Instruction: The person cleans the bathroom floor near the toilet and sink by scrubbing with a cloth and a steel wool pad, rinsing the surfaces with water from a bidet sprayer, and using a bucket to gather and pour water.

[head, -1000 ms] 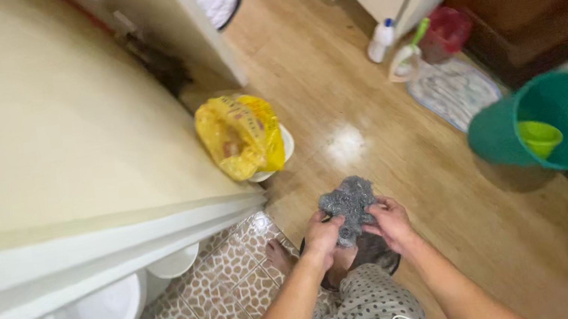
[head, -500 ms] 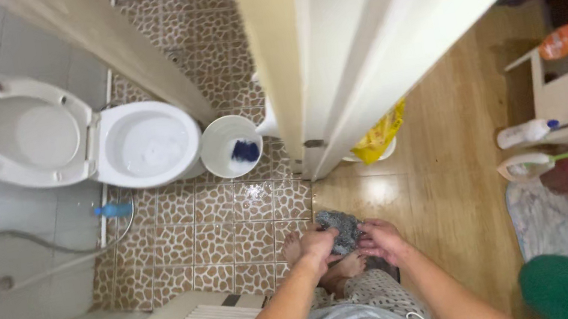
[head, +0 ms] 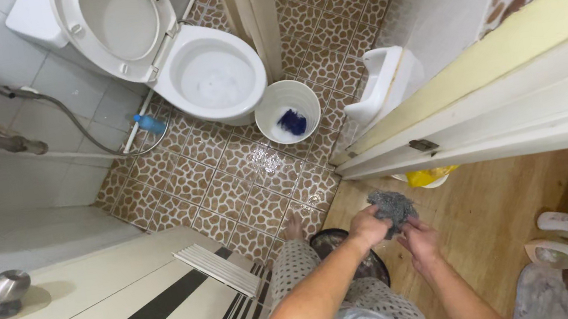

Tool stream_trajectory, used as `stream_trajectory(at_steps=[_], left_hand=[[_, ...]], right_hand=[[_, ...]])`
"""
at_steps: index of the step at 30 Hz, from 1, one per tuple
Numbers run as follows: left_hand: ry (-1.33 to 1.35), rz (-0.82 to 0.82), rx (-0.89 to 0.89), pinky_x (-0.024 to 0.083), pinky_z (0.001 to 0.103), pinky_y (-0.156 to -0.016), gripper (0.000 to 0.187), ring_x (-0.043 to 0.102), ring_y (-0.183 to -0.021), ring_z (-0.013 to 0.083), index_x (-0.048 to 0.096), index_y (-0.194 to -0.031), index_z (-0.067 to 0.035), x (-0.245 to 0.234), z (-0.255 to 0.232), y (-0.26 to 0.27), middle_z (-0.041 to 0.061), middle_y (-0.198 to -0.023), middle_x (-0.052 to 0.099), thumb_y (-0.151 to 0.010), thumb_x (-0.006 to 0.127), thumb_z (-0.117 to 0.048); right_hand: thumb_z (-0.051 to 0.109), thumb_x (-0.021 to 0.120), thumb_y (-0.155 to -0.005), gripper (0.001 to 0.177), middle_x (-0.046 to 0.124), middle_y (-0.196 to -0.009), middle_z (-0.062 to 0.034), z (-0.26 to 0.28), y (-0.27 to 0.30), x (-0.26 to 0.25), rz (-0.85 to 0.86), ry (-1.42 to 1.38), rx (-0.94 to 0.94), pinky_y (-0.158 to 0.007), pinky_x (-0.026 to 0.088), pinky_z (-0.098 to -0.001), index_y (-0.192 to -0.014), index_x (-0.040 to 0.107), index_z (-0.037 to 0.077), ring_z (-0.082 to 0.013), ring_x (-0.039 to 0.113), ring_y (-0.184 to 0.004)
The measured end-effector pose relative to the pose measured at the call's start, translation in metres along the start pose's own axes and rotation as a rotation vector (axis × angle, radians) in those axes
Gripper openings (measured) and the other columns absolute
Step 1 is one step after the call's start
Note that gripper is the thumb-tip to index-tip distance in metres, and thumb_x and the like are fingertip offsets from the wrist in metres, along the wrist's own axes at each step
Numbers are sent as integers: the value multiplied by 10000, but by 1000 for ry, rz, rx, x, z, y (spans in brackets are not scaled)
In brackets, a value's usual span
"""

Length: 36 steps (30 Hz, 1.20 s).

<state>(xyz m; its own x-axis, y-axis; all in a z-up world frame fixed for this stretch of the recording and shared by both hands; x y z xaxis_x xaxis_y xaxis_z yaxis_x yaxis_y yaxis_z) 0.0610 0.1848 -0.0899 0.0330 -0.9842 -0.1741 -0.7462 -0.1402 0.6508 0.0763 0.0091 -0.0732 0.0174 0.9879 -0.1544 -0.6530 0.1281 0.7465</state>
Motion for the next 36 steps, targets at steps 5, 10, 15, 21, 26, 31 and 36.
stream_trajectory(at_steps=[5, 10, 15, 21, 26, 31, 36], left_hand=[[28, -77, -113, 595, 403, -1041, 413, 789, -1190, 313, 820, -1271, -79, -39, 20, -19, 183, -1260, 834, -903, 790, -264], [77, -221, -136, 624, 419, -1020, 346, 809, -1165, 336, 835, -1233, -88, -125, 33, -58, 201, -1227, 840, -935, 725, -229], [13, -293, -132, 590, 445, -1038, 370, 758, -1196, 371, 820, -1241, -102, -225, 54, -111, 198, -1260, 803, -906, 768, -250], [68, -344, -216, 600, 454, -1030, 390, 771, -1181, 376, 794, -1262, -90, -300, 88, -160, 202, -1231, 806, -951, 773, -325], [174, -463, -270, 611, 444, -1003, 360, 782, -1162, 365, 811, -1278, -101, -327, 109, -209, 199, -1196, 824, -953, 739, -237], [273, -585, -226, 630, 431, -983, 387, 809, -1125, 355, 766, -1325, -57, -332, 143, -252, 216, -1189, 822, -958, 710, -165], [315, -564, -282, 642, 439, -962, 368, 822, -1098, 357, 755, -1326, -61, -330, 169, -281, 215, -1165, 824, -981, 703, -178]], right_hand=[[128, 706, -1016, 586, 775, -1263, -87, -1, -18, 75, 145, 257, -38, -776, 594, -379, -1582, 569, 60, -199, 721, -1025], [172, 636, -1012, 610, 819, -1224, -70, 10, -45, 178, 302, 343, -24, -756, 609, -354, -1604, 513, 92, -186, 760, -974], [220, 736, -974, 665, 835, -1088, -206, 33, -91, 269, 330, 795, -128, -747, 602, -377, -1597, 578, 46, -264, 754, -868], [395, 811, -941, 686, 827, -1210, -210, 37, -167, 355, 308, 1127, -317, -975, 623, -436, -1516, 644, 61, -331, 800, -1092], [389, 833, -856, 674, 813, -1269, -204, 6, -250, 428, 331, 1301, -404, -1012, 621, -473, -1473, 698, 156, -368, 786, -1128], [240, 761, -972, 475, 727, -1301, -283, -43, -358, 499, 468, 1554, -542, -967, 599, -544, -1415, 701, 83, -446, 733, -1142], [143, 766, -908, 457, 774, -1168, -262, -78, -441, 530, 566, 1668, -539, -940, 601, -577, -1337, 641, 51, -458, 740, -1127]])
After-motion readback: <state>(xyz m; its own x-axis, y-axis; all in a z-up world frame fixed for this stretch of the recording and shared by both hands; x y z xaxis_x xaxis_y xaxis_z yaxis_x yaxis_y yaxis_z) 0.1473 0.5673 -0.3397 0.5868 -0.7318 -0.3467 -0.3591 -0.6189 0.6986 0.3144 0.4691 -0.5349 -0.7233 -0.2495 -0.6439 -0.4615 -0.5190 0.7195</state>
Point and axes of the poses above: each hand's wrist, its own y-axis away from the middle knuckle, its own x-axis out of the palm, z = x × y, the point moved 6 cm from there along -y, towards the middle knuckle
